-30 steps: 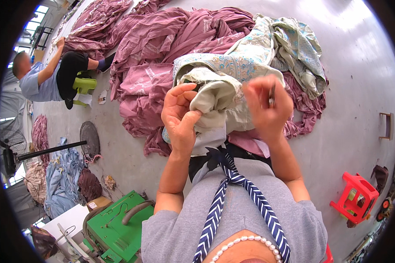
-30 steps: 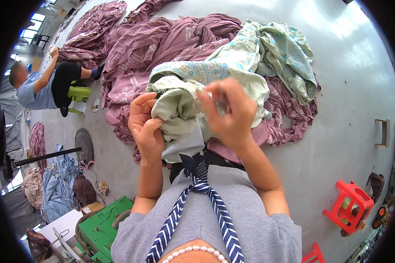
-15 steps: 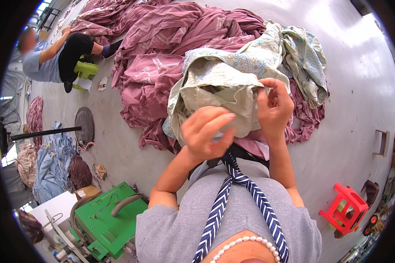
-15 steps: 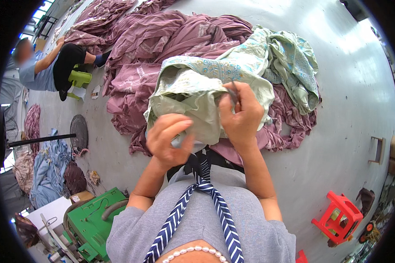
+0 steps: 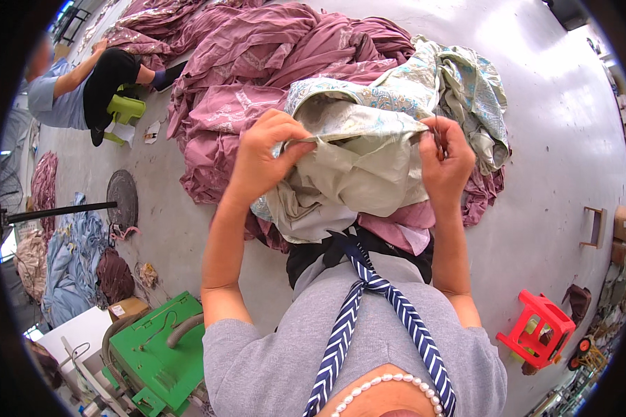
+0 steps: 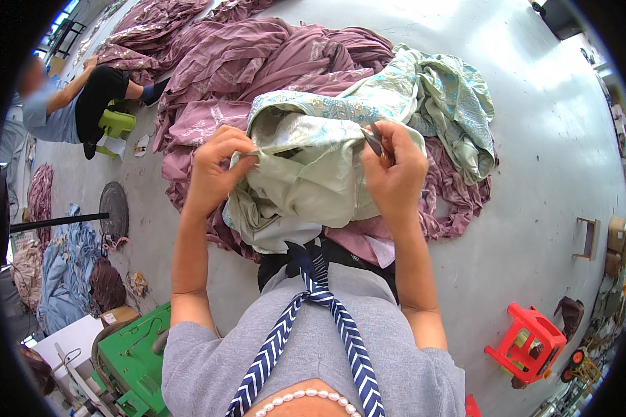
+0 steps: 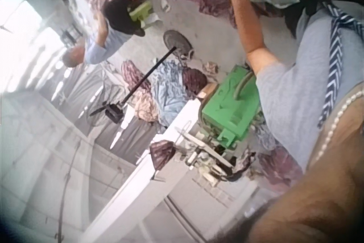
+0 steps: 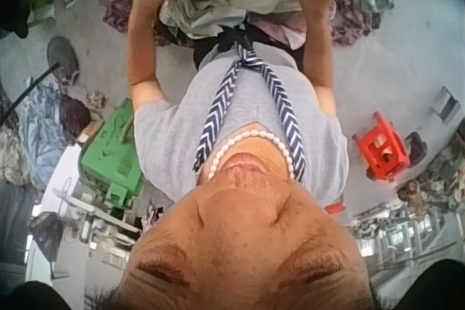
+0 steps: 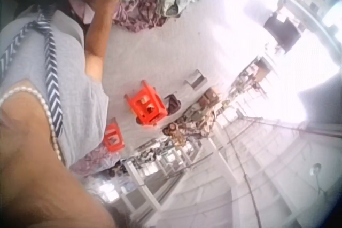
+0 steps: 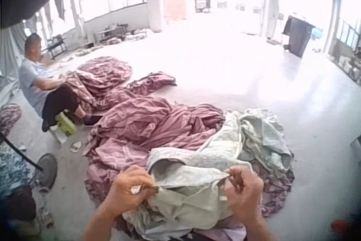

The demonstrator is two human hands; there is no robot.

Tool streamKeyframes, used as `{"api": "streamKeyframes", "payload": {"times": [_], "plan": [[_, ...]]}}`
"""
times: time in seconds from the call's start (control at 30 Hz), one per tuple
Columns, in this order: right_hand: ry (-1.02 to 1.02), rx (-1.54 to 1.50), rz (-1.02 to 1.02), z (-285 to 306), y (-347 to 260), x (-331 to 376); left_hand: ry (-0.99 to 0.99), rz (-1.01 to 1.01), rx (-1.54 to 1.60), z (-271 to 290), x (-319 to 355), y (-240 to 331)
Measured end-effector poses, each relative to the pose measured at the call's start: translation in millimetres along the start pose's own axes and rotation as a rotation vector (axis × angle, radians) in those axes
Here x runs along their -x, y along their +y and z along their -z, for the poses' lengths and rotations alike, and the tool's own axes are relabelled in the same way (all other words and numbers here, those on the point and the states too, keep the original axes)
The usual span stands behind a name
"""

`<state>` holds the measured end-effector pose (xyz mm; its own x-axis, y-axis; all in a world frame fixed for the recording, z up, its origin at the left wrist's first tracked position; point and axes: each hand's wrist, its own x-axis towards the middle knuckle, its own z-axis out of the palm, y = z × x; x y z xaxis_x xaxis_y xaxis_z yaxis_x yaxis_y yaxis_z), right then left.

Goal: The person uses scissors to trim loose threads and edges from a light-colored patterned fabric. They repeatedly adjust the fabric and cut small sections while working over a pile of other textiles.

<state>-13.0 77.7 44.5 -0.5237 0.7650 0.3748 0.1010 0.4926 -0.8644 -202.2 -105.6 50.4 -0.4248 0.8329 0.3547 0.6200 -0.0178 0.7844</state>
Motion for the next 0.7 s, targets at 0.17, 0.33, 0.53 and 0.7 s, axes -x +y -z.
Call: {"api": "streamKeyframes", "payload": {"times": [0.17,0.33,0.53,0.7], "plan": [[-0.098,-0.022,-0.002,8,5,-19,-0.156,0.072,0.369,19,-17,-3],[-0.169,-0.106,-0.069,15,8,-32,-0.222,0.239,0.579,18,-30,-10],[-0.179,-0.063,-0.064,15,9,-38,-0.170,0.377,0.554,7,-35,-10],[-0.205,-0.071,-0.077,12,9,-37,-0.181,0.298,0.418,2,-40,-11]]}}
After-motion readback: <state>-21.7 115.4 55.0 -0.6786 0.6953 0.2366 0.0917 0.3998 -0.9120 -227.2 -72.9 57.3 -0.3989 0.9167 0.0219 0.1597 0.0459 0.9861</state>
